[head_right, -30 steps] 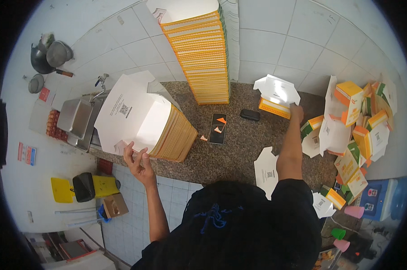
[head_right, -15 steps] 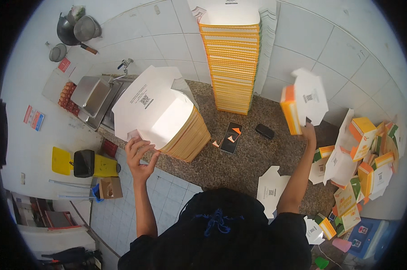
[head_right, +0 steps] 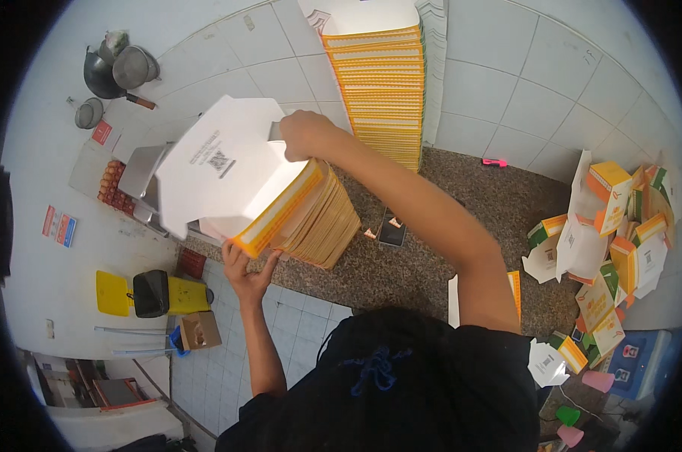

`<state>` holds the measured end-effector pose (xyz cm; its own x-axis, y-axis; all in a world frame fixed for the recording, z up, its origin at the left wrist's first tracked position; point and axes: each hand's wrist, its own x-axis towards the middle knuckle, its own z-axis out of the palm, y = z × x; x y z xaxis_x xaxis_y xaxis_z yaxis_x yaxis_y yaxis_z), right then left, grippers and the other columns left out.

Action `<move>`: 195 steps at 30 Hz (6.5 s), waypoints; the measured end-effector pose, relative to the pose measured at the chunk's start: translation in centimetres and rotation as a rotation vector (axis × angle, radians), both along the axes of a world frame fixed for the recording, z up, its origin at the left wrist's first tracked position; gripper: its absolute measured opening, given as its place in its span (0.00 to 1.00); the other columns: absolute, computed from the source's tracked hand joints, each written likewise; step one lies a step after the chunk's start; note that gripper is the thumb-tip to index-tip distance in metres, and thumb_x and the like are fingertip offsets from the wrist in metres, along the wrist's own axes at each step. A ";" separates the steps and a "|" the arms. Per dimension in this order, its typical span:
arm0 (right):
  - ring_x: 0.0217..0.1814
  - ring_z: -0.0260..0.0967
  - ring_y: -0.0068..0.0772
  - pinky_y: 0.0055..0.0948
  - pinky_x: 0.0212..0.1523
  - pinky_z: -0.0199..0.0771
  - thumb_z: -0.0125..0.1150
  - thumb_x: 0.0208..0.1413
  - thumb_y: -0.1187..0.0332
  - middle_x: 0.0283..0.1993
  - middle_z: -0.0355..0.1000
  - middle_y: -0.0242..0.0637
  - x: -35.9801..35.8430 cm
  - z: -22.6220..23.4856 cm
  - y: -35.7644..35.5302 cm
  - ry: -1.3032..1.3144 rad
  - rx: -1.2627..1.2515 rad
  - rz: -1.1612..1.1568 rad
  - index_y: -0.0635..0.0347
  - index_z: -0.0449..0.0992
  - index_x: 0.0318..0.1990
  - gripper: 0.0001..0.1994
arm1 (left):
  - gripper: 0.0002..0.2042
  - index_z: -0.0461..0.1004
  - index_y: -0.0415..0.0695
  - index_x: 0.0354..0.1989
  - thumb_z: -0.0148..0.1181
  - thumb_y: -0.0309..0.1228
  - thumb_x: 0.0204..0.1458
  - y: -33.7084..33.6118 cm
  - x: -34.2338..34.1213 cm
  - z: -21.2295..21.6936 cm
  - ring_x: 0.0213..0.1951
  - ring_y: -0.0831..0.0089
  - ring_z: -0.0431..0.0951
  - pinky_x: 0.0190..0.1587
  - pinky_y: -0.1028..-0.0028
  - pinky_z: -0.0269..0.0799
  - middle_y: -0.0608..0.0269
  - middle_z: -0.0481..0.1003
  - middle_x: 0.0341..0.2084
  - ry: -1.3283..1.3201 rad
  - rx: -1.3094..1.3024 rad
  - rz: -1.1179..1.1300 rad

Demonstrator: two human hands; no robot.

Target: Assembling cardboard takeout boxes and stacking them on a counter.

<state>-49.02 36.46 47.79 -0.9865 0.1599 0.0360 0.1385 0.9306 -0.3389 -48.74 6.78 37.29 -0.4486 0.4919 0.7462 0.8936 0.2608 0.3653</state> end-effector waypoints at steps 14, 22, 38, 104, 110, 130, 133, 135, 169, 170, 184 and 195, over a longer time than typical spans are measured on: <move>0.43 0.78 0.47 0.44 0.38 0.77 0.63 0.50 0.66 0.39 0.78 0.47 2.0 -1.0 -4.9 0.372 0.323 -0.078 0.61 0.79 0.38 0.10 | 0.10 0.82 0.48 0.22 0.78 0.33 0.34 -0.3 0.0 1.2 0.48 0.62 0.71 0.53 0.60 0.65 0.71 0.77 0.31 -0.035 0.055 0.038; 0.31 0.77 0.53 0.49 0.35 0.76 0.52 0.60 0.58 0.28 0.77 0.48 6.9 -0.6 -11.9 -0.008 -0.044 0.301 0.66 0.76 0.39 0.17 | 0.11 0.78 0.43 0.26 0.74 0.29 0.33 0.0 -0.6 1.7 0.29 0.71 0.69 0.38 0.71 0.64 0.65 0.69 0.22 -0.033 -0.035 0.042; 0.31 0.79 0.48 0.41 0.32 0.78 0.64 0.43 0.66 0.30 0.77 0.47 1.5 -4.4 -16.2 0.213 -0.073 0.231 0.65 0.80 0.28 0.10 | 0.28 0.74 0.44 0.47 0.77 0.36 0.35 0.4 -2.7 -2.8 0.19 0.77 0.71 0.25 0.77 0.68 0.63 0.74 0.19 -0.310 0.137 0.117; 0.41 0.78 0.45 0.40 0.39 0.78 0.65 0.43 0.75 0.36 0.78 0.44 0.2 2.7 -1.7 0.126 0.214 -0.079 0.61 0.81 0.37 0.11 | 0.10 0.81 0.44 0.31 0.75 0.29 0.40 0.2 1.1 2.2 0.46 0.60 0.72 0.51 0.62 0.66 0.65 0.78 0.31 0.015 0.075 0.007; 0.41 0.78 0.46 0.41 0.37 0.78 0.64 0.43 0.77 0.36 0.78 0.45 0.0 0.4 -1.5 0.120 0.339 -0.048 0.61 0.81 0.35 0.08 | 0.06 0.81 0.45 0.26 0.74 0.27 0.41 0.7 0.8 3.0 0.43 0.62 0.71 0.50 0.64 0.66 0.66 0.79 0.28 0.004 0.054 0.017; 0.28 0.77 0.49 0.46 0.32 0.75 0.61 0.52 0.61 0.23 0.75 0.45 6.1 0.9 -13.4 0.054 0.127 0.277 0.63 0.76 0.31 0.12 | 0.14 0.80 0.43 0.32 0.75 0.32 0.35 0.5 -1.1 2.3 0.19 0.78 0.67 0.23 0.76 0.63 0.66 0.70 0.17 -0.327 0.016 0.013; 0.26 0.77 0.50 0.44 0.30 0.75 0.63 0.47 0.66 0.22 0.75 0.47 3.5 -0.4 -15.6 0.274 0.112 0.173 0.65 0.74 0.32 0.11 | 0.13 0.78 0.39 0.31 0.73 0.30 0.39 0.6 -2.2 0.3 0.15 0.85 0.55 0.20 0.80 0.53 0.70 0.58 0.11 -0.352 0.054 0.040; 0.26 0.77 0.49 0.42 0.29 0.75 0.63 0.45 0.68 0.23 0.75 0.48 2.9 -1.2 -15.7 0.345 0.095 0.140 0.66 0.73 0.33 0.11 | 0.20 0.79 0.43 0.37 0.76 0.35 0.34 1.1 -2.0 -0.3 0.14 0.79 0.61 0.21 0.77 0.60 0.67 0.60 0.10 -0.388 0.077 0.063; 0.23 0.78 0.44 0.39 0.34 0.80 0.34 0.65 0.65 0.38 0.80 0.47 -1.3 -4.2 -1.7 0.001 -0.386 -0.504 0.59 0.76 0.53 0.21 | 0.29 0.53 0.37 0.68 0.44 0.42 0.64 8.6 -12.7 -1.8 0.66 0.60 0.59 0.67 0.65 0.52 0.48 0.58 0.64 -0.867 0.565 -0.374; 0.28 0.79 0.45 0.41 0.36 0.80 0.35 0.64 0.65 0.40 0.80 0.47 -1.0 -4.2 -1.9 0.000 -0.430 -0.523 0.59 0.76 0.52 0.21 | 0.28 0.55 0.37 0.68 0.45 0.41 0.63 8.6 -12.8 -1.9 0.66 0.61 0.59 0.67 0.65 0.52 0.48 0.59 0.64 -0.853 0.554 -0.359; 0.41 0.75 0.51 0.50 0.46 0.72 0.37 0.67 0.43 0.35 0.76 0.50 2.8 -8.3 -2.1 0.363 -0.705 -0.579 0.64 0.76 0.37 0.31 | 0.34 0.54 0.40 0.69 0.51 0.46 0.57 7.7 -11.4 -1.7 0.67 0.49 0.59 0.67 0.51 0.56 0.45 0.56 0.67 -0.738 0.487 -0.341; 0.37 0.78 0.29 0.30 0.41 0.76 0.49 0.56 0.76 0.34 0.79 0.36 38.7 -32.0 -7.8 0.845 -0.758 -1.448 0.60 0.79 0.40 0.11 | 0.17 0.70 0.34 0.48 0.47 0.38 0.66 9.4 -2.4 1.4 0.48 0.62 0.72 0.54 0.65 0.69 0.53 0.71 0.42 -0.037 0.507 0.027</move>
<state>-10.35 28.68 15.83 0.1640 0.9827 -0.0861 0.1864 -0.1166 -0.9755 -51.16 16.17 38.70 -0.4866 0.0595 0.8716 0.8731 0.0657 0.4830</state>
